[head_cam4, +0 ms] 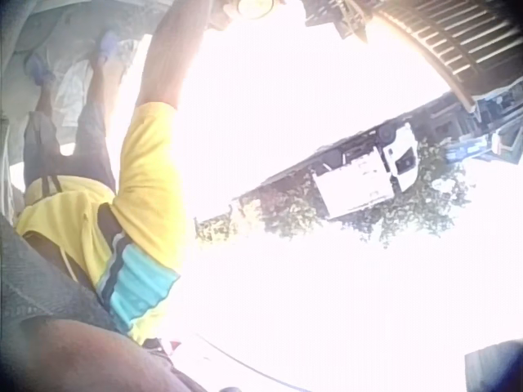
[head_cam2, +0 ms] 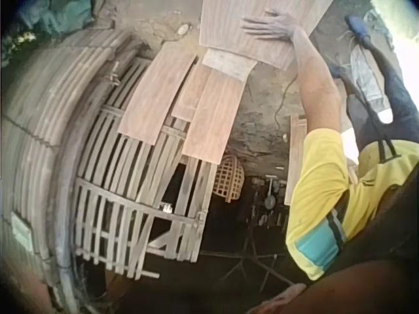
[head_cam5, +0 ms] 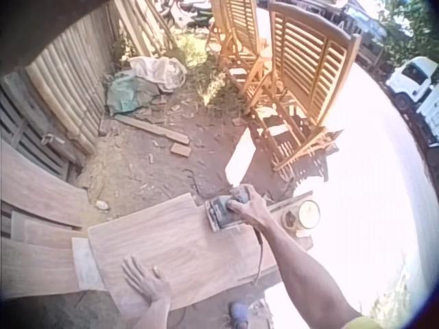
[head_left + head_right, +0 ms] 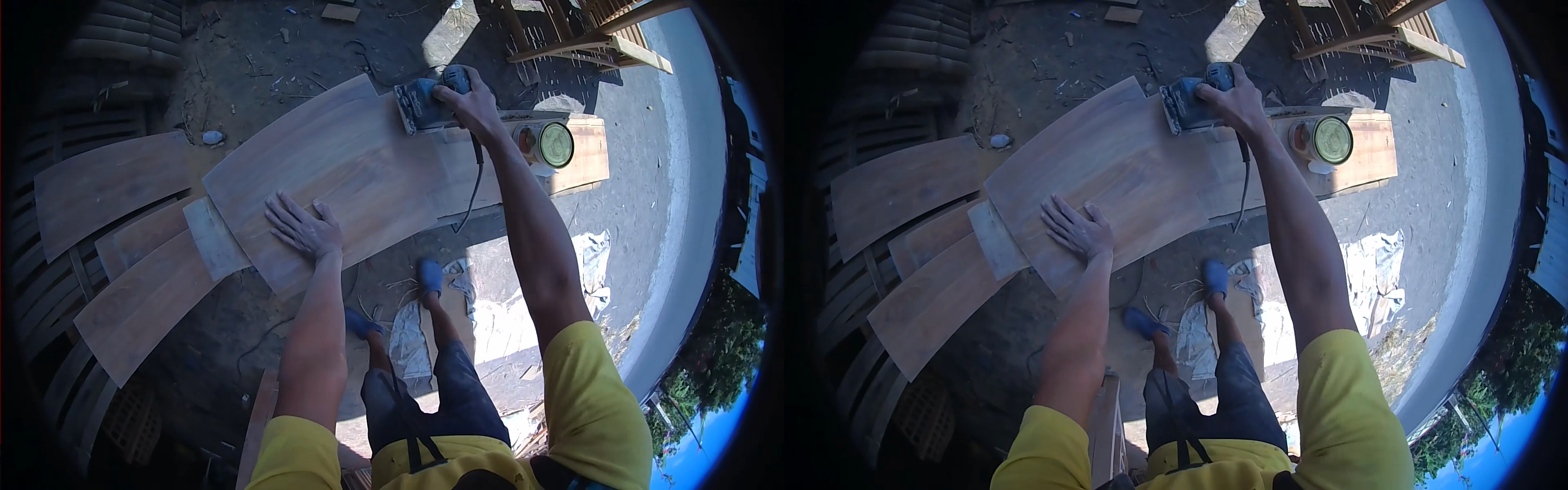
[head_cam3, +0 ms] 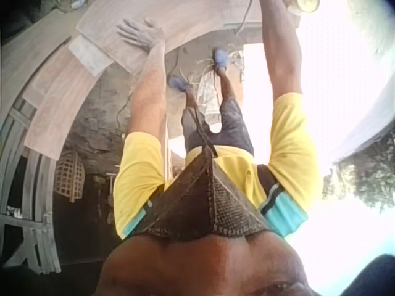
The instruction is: The person sands several pieces of wood using a power sander, handling long planks and a flat rectangular board one at a time.
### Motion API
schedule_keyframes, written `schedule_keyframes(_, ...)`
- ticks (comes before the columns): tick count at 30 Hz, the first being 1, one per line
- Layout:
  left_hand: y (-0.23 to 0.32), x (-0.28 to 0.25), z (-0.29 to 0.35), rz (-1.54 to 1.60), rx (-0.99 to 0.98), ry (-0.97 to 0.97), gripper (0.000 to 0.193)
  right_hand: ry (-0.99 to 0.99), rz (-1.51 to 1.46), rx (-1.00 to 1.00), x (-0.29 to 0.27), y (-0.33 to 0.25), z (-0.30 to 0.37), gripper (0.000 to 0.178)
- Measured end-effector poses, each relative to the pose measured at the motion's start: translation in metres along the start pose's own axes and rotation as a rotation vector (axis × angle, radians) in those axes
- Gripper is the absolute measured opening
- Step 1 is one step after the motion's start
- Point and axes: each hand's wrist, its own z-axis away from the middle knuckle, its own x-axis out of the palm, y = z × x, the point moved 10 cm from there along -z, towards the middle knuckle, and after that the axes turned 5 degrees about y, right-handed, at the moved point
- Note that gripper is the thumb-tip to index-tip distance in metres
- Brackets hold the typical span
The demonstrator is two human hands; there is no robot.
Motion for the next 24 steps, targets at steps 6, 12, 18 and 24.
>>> schedule_keyframes(6,0.002,0.008,0.002,0.012,-0.014,-0.016,0.082,-0.072,0.069,-0.066,0.006,-0.016,-0.034,0.101)
schedule_keyframes(12,-0.004,0.005,0.004,-0.03,-0.002,0.019,0.082,-0.033,0.004,-0.161,-0.006,0.03,0.072,0.086)
schedule_keyframes(18,0.003,0.004,0.0,-0.013,0.005,0.035,0.082,0.173,0.339,-0.277,0.003,0.022,0.169,0.086)
schedule_keyframes(24,0.004,0.008,0.002,-0.011,0.026,0.017,0.083,-0.075,0.348,-0.277,0.085,0.023,0.281,0.094)
